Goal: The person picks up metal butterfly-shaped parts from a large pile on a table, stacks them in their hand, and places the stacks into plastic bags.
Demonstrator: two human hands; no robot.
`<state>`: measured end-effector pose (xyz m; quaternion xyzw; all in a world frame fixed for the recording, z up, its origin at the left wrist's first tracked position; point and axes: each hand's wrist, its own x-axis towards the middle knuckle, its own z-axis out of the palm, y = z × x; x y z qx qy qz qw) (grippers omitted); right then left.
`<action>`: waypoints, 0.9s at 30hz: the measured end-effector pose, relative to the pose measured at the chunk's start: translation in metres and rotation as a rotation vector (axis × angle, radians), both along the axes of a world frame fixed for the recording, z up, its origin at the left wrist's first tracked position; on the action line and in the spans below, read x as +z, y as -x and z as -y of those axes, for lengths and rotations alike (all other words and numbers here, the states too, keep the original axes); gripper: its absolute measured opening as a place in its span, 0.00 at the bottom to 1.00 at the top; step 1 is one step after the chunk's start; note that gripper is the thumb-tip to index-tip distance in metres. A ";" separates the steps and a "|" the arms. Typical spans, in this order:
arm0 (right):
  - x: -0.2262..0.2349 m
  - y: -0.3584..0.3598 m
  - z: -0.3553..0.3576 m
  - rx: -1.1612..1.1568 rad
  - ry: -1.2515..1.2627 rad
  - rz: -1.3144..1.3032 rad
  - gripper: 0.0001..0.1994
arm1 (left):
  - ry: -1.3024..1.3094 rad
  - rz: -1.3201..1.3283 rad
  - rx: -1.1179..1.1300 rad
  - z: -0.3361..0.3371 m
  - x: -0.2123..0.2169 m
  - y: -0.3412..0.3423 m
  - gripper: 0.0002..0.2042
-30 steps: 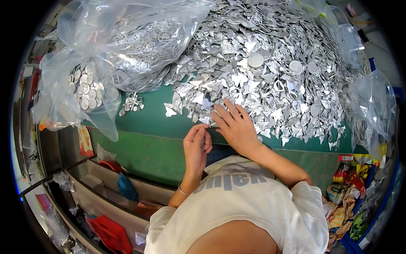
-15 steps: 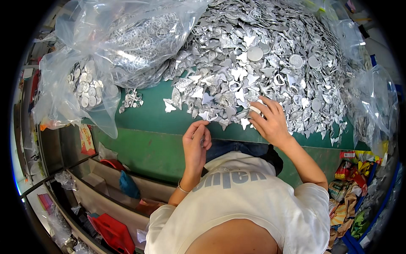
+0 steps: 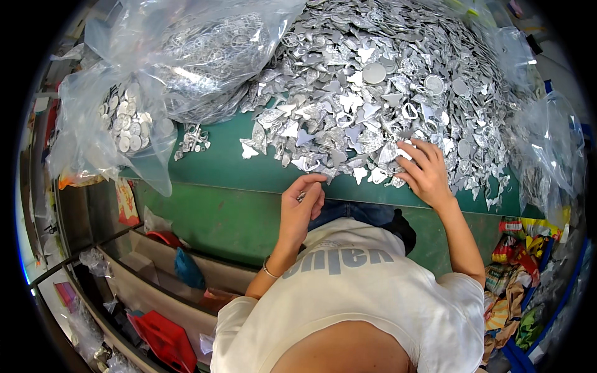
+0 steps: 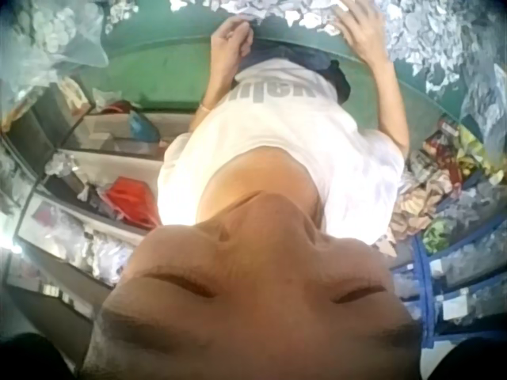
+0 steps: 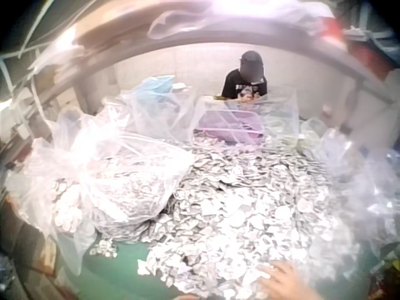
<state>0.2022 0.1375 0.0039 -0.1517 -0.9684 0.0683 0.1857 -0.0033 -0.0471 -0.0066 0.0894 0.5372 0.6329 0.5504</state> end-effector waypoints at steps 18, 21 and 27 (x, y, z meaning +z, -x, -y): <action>0.004 -0.036 -0.017 -0.516 0.169 -0.383 0.12 | 0.035 -0.062 -0.131 -0.007 0.004 -0.017 0.09; 0.004 -0.037 -0.005 -0.478 0.103 -0.436 0.09 | 0.030 -0.068 -0.204 -0.011 0.006 -0.022 0.09; 0.003 0.009 0.041 -0.374 0.090 -0.195 0.11 | 0.005 0.056 -0.313 -0.024 0.010 -0.036 0.10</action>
